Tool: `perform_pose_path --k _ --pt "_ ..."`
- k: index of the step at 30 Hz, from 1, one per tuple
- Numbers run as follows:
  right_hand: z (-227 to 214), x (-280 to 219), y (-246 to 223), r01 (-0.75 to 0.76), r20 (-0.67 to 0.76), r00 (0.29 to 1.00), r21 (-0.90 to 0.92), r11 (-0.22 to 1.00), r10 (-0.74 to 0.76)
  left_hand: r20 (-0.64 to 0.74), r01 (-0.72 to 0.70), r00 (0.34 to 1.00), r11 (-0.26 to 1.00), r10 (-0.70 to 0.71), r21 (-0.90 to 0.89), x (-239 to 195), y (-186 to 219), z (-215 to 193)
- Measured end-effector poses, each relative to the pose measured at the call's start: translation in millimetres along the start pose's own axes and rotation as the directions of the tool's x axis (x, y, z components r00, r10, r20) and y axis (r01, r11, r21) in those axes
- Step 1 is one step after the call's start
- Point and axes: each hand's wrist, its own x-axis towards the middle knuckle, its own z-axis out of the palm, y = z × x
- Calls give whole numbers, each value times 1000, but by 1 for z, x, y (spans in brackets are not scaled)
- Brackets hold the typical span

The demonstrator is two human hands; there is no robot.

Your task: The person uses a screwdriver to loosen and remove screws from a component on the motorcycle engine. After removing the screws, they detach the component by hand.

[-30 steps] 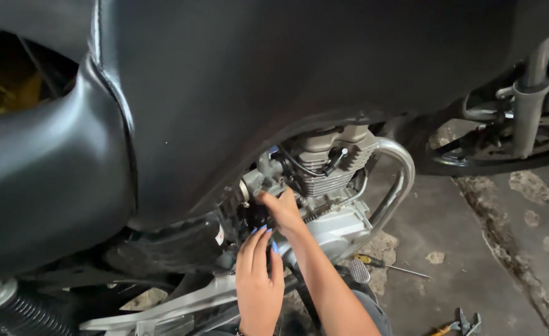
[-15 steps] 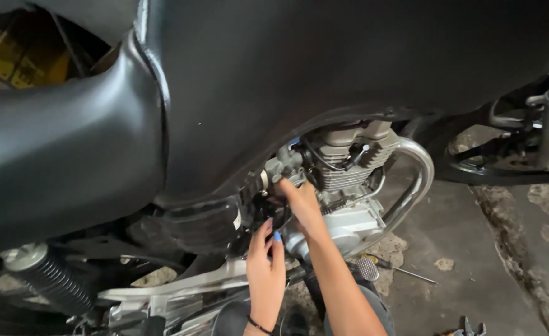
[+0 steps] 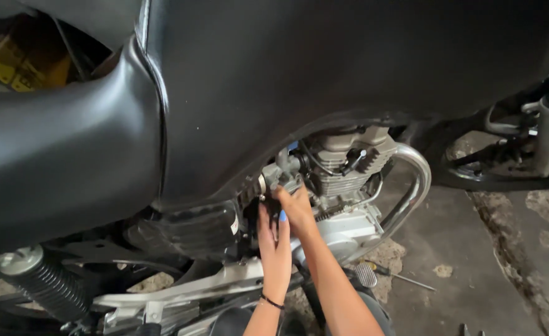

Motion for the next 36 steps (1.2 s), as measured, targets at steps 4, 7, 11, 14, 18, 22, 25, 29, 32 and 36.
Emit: perform_pose_path --k 4,7,11,14,18,22,25,29,32,36 --pt "-15 -7 1 -151 50 986 -114 982 157 -27 162 985 971 -169 -177 11 33 15" --pt "-24 -25 -41 -140 80 976 -475 868 202 -20 265 961 939 -276 -219 16 64 20" --pt "-33 -54 -114 82 -21 984 -827 557 -176 -9 125 991 966 -131 -225 37 1 28" --pt "2 -69 -152 450 128 840 -707 545 -528 193 -355 840 245 506 902 65 -117 38" --pt "8 -11 -96 501 180 825 -671 546 -536 34 -295 931 694 364 657 81 -127 43" --pt "8 4 -85 482 131 852 -571 664 -507 -37 -70 996 970 81 233 94 -164 40" --pt "2 14 -75 506 137 843 -532 679 -520 15 -142 989 913 147 382 93 -139 31" --pt "-6 15 -70 528 156 839 -463 712 -521 69 -215 977 940 204 264 78 -44 22" --pt "-5 5 -79 553 151 825 -411 725 -544 35 -291 956 932 290 216 133 -178 34" --pt "-11 14 -67 513 135 856 -355 782 -500 94 -319 947 877 306 360 92 -67 24"
